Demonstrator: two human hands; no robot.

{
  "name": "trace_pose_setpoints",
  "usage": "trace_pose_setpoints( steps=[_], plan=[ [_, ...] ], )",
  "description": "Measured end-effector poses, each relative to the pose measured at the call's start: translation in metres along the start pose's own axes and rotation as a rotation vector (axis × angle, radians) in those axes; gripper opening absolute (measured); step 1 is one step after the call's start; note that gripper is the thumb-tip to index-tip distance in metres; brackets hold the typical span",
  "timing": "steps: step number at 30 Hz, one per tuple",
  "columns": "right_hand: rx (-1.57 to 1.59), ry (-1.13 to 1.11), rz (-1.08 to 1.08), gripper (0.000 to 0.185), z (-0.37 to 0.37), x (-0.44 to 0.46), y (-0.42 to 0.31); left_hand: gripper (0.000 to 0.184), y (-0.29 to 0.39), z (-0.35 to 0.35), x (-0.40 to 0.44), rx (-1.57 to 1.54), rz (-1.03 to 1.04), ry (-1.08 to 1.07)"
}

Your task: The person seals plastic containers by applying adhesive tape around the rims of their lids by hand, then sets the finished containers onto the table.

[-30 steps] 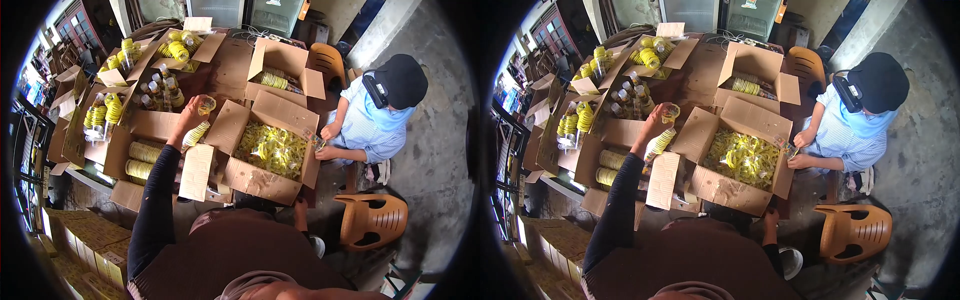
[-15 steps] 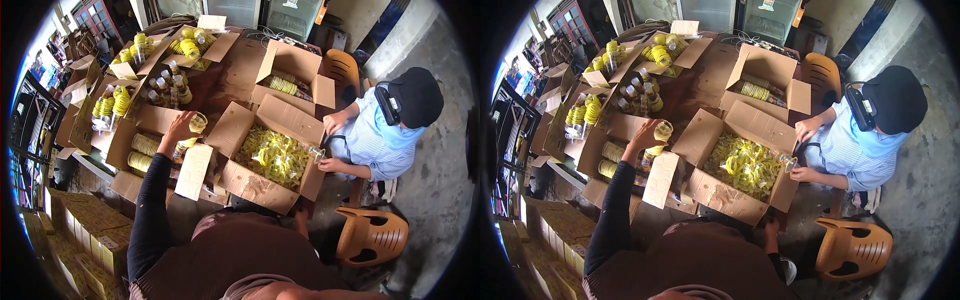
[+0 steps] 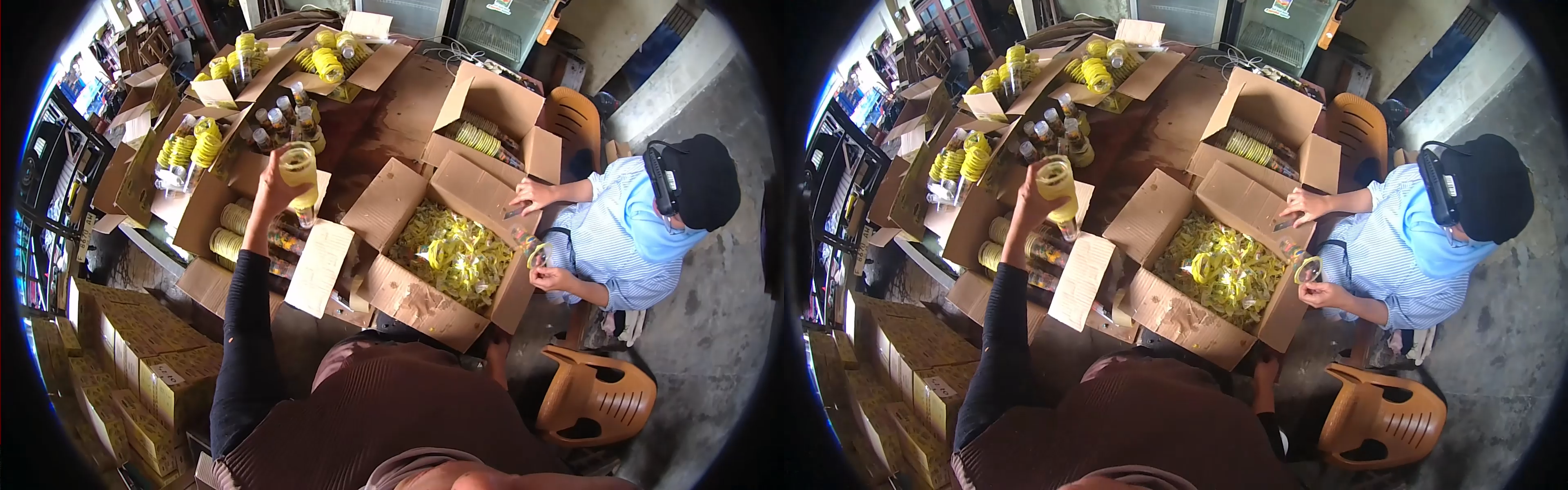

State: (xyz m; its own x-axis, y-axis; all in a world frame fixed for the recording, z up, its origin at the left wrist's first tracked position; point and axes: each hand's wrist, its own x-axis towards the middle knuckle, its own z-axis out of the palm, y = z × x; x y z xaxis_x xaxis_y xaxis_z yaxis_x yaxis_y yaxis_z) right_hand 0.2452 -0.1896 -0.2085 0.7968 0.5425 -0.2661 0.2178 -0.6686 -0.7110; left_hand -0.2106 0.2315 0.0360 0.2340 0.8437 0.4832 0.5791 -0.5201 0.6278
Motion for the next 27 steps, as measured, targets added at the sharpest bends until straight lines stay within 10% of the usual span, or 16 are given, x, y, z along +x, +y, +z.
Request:
trace_pose_setpoints(
  steps=[20, 27],
  plan=[
    [0.069, 0.005, 0.122, 0.04, 0.024, -0.008, -0.006, 0.055, -0.053, -0.021, -0.046, 0.075, -0.078, 0.06],
    [0.093, 0.025, 0.093, 0.035, 0.029, -0.009, 0.021, 0.096, -0.04, -0.001, -0.038, 0.014, -0.03, -0.127]
  ],
)
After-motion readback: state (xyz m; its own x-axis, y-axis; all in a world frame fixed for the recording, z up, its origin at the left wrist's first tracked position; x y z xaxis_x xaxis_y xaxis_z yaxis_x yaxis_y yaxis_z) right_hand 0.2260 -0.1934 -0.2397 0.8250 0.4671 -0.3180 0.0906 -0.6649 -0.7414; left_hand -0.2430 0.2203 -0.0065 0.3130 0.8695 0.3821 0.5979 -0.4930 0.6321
